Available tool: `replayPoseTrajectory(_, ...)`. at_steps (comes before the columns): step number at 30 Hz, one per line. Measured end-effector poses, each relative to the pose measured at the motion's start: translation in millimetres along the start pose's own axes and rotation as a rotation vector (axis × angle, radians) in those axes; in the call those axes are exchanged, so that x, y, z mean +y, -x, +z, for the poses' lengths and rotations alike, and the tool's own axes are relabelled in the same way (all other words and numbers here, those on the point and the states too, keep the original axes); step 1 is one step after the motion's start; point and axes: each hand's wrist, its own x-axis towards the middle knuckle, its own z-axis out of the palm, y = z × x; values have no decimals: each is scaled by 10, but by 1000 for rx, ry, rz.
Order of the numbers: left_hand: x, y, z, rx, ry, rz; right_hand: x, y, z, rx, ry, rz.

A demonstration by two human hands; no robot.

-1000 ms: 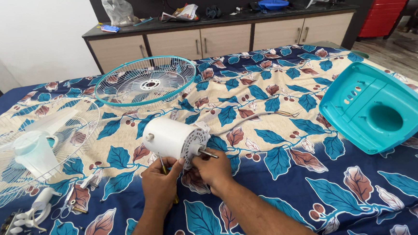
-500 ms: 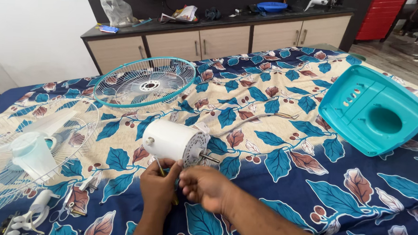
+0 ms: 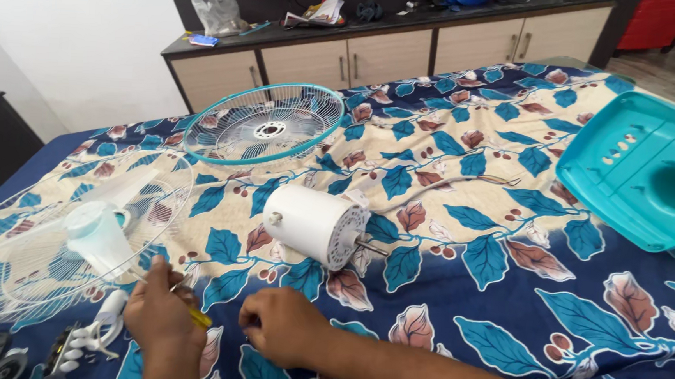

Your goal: The person uses a yellow-handled screwdriver to loosen and remove a screw from the rear of a white fan motor. The person then removes the screw and sets the screwdriver down on the table.

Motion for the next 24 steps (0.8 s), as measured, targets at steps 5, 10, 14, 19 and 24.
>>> replayPoseTrajectory(5,-144,-110,-265,25,47,52,-31,4,158,-65,117,-8)
replayPoseTrajectory(10,-235,-66,-211,37,40,-90,-44,-29,13,-95,33,49)
replayPoseTrajectory(14,-296,135,-24,-126,-14,-107,-47,-88,-237,-139,-283,270)
replayPoseTrajectory(19,-487,446,117,-463,282,-195,24,-3,-509,-74,-264,204)
replayPoseTrajectory(24,-483,596,170,-631,-231,88,23,206,-667,46,52,-89)
